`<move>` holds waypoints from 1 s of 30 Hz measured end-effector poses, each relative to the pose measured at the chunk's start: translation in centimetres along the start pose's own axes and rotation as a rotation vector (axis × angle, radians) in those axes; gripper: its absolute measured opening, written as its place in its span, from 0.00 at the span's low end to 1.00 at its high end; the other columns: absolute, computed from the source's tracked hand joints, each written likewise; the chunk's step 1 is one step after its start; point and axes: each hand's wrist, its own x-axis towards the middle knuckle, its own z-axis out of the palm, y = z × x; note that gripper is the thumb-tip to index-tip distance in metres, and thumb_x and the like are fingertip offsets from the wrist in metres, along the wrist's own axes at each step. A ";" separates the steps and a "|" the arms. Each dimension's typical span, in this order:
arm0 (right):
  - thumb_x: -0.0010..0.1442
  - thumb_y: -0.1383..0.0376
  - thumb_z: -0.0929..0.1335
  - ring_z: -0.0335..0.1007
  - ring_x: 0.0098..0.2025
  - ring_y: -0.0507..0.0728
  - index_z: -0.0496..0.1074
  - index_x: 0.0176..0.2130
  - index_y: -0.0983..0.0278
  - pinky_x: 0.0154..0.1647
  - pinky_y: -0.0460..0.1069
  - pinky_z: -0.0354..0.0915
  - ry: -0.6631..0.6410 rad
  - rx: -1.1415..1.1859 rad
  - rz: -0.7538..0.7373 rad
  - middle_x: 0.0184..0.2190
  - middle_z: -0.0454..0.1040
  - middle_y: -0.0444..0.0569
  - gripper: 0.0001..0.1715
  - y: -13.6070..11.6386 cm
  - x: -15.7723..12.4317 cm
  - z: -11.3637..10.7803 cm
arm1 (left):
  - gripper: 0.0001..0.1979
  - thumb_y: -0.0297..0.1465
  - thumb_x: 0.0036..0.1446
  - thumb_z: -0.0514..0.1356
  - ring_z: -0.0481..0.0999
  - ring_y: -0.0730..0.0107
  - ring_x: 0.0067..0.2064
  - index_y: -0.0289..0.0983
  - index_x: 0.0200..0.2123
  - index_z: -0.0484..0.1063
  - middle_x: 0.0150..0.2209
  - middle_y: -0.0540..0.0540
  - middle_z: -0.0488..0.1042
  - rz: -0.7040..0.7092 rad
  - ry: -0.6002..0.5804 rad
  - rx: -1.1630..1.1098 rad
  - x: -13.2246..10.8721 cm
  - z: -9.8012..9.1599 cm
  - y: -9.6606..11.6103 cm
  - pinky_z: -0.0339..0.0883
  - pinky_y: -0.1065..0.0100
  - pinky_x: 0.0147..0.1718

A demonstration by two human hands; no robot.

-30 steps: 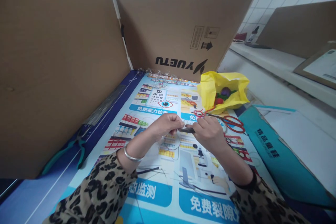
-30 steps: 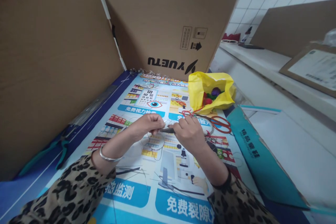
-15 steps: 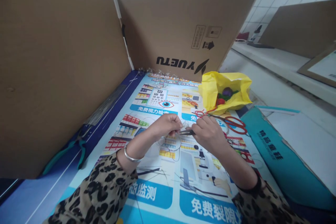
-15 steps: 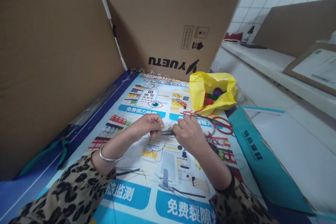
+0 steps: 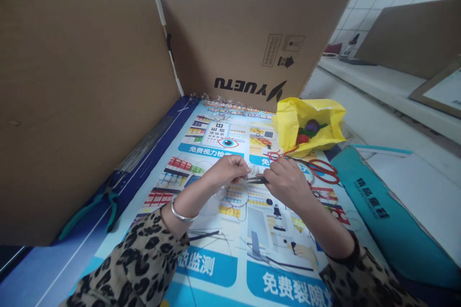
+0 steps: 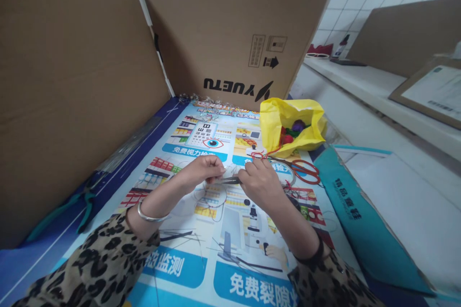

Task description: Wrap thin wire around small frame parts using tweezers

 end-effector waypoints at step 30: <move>0.55 0.69 0.64 0.51 0.30 0.54 0.64 0.22 0.63 0.33 0.51 0.46 0.043 0.017 -0.068 0.20 0.60 0.46 0.11 -0.7 0.0 0.3 | 0.02 0.24 0.40 0.57 0.56 0.84 0.13 0.34 0.21 0.63 0.13 0.54 0.65 -0.168 -0.104 -0.068 -0.4 0.3 0.2 0.46 0.78 0.13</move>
